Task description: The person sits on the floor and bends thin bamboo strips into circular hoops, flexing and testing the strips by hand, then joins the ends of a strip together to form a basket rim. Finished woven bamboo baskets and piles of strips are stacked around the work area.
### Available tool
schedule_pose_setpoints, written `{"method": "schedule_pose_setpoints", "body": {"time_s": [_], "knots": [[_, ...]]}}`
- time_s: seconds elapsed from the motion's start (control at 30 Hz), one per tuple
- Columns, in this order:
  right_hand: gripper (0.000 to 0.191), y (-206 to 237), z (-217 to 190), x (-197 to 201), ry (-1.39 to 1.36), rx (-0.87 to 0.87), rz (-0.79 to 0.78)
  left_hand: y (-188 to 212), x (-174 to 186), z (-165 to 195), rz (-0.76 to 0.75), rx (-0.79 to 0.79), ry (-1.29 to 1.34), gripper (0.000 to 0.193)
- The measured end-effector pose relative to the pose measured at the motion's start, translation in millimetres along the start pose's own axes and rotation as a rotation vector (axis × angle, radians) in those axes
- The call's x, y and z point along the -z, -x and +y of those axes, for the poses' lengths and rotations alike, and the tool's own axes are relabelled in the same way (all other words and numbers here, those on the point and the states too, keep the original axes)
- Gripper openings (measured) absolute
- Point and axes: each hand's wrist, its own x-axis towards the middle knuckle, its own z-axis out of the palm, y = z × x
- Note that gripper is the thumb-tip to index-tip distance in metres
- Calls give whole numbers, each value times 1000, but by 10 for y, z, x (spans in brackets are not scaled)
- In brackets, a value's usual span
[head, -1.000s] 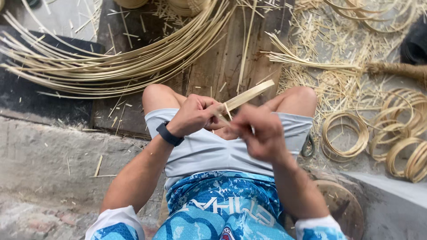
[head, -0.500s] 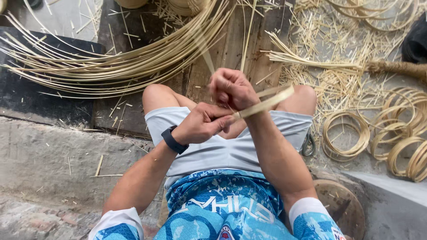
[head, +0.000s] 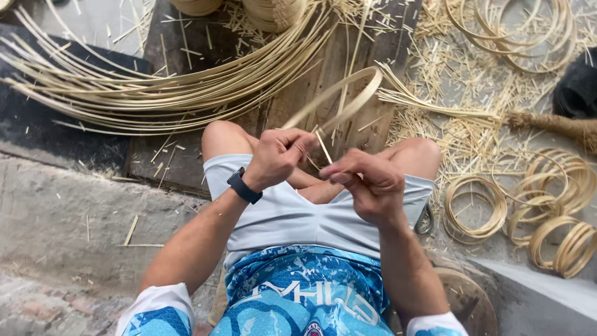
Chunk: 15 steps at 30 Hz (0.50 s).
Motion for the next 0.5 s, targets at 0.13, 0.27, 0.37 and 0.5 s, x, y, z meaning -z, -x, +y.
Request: {"method": "schedule_pose_setpoints", "body": {"time_s": [0.13,0.27,0.37,0.5], "knots": [[10,11,735,-154,-826,-301,187,91,82,24,-174,1,117,22],[19,-276,1464,-28,-1053,-241,-220,148,-165,-45,-441,132,115,21],[26,-390,1348,0,-943,-346,-218,136,-187,-57,-396,125,326,25],[18,-316,652,-44,-75,-442,-5,88,1,-46,-126,-57,22,25]]}}
